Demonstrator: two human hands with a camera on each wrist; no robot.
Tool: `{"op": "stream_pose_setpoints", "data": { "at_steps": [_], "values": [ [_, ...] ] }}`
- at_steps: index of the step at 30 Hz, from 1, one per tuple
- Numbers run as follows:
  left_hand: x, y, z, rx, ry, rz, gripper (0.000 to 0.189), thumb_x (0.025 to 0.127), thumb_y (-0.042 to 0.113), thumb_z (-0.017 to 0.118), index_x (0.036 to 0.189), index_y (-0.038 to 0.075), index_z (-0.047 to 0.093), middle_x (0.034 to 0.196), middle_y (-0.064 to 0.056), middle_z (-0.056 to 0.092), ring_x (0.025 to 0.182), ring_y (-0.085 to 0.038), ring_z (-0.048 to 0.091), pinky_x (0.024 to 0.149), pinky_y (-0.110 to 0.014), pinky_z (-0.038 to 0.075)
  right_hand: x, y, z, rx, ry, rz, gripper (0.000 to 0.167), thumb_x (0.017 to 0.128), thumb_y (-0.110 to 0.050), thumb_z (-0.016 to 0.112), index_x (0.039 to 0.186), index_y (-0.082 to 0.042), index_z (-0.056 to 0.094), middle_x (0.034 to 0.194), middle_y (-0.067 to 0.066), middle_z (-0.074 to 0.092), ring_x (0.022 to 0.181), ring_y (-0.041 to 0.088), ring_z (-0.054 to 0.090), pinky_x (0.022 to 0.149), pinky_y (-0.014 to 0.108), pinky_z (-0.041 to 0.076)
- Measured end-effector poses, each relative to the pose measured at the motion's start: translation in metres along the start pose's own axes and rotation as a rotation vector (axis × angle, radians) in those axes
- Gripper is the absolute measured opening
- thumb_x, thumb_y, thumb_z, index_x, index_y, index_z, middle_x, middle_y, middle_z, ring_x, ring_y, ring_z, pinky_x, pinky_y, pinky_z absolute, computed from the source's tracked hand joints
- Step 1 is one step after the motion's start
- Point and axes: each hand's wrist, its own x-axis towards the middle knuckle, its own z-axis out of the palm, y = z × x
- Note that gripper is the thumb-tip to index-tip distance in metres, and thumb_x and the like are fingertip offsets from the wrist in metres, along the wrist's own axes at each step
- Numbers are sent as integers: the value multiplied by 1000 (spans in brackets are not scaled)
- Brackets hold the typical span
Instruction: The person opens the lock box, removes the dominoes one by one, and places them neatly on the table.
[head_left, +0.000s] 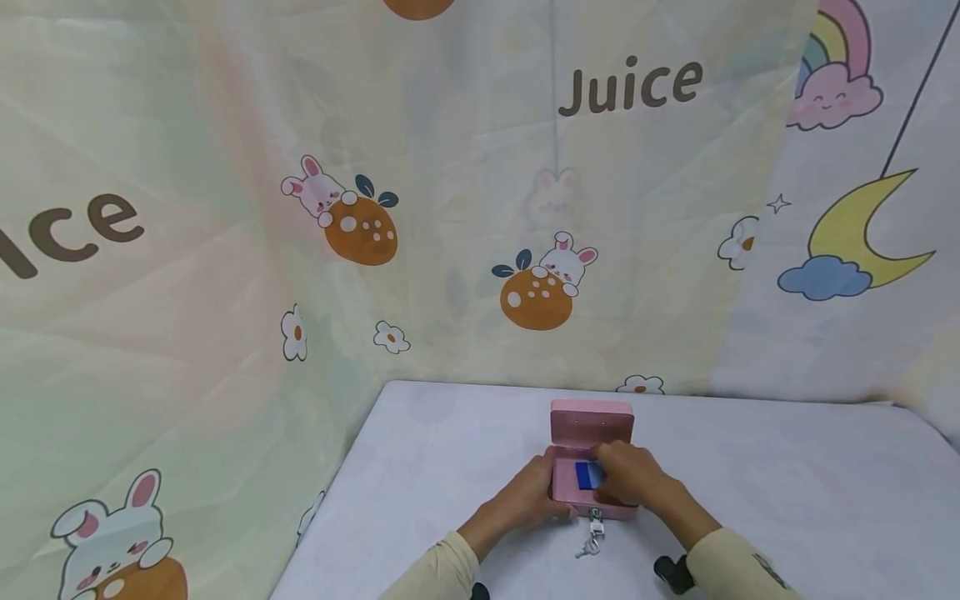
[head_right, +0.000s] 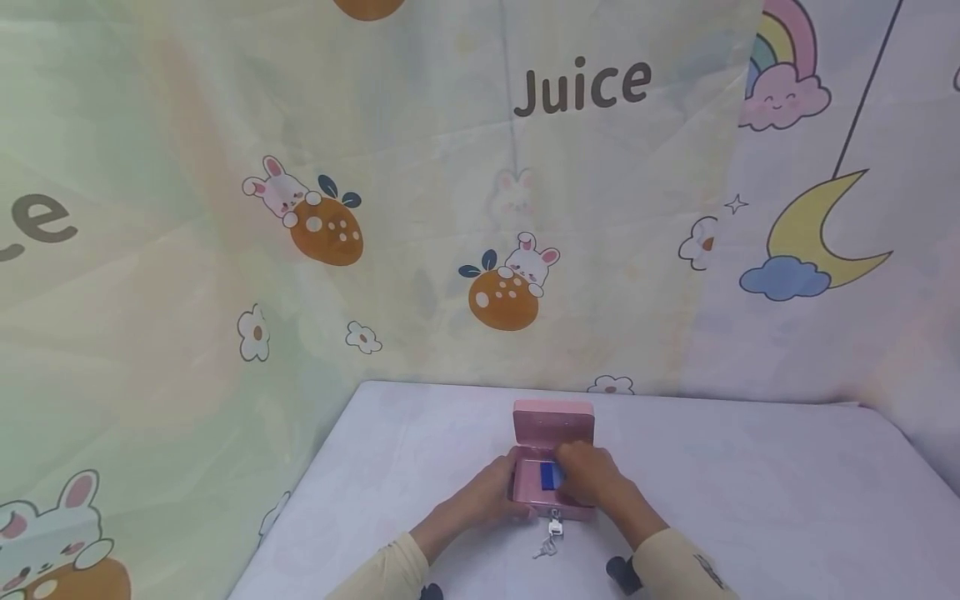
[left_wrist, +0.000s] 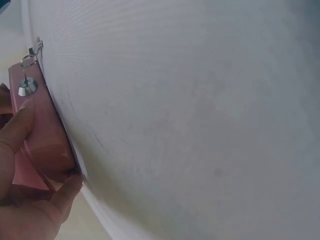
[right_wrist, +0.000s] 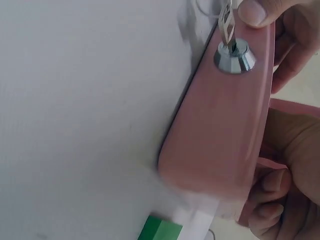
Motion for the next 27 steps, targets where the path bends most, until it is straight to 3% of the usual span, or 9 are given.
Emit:
{"op": "stream_pose_setpoints", "data": {
  "at_steps": [7,16,27],
  "values": [
    [0,-2,1,46,2,-3,91,78,24,87,151,20,32,131,-4,58,119,-12,57,109,-35,47,3,-9,6,80,-14,-38,53,67,-19,94,115,-7,72,103,6,75,89,21,67,92,51,57],
    [2,-1,1,23,-7,-46,96,78,26,88,154,24,29,137,-5,56,122,-14,58,110,-37,47,6,-15,15,159,-7,-57,48,70,-17,92,112,-6,71,99,6,74,87,18,64,98,52,54],
    [2,-1,0,25,-15,-53,94,78,28,88,152,18,32,131,-5,56,113,-12,59,106,-35,51,13,-15,25,149,-1,-48,46,74,-22,90,112,-8,70,96,0,72,84,15,61,95,48,56]
  ]
}}
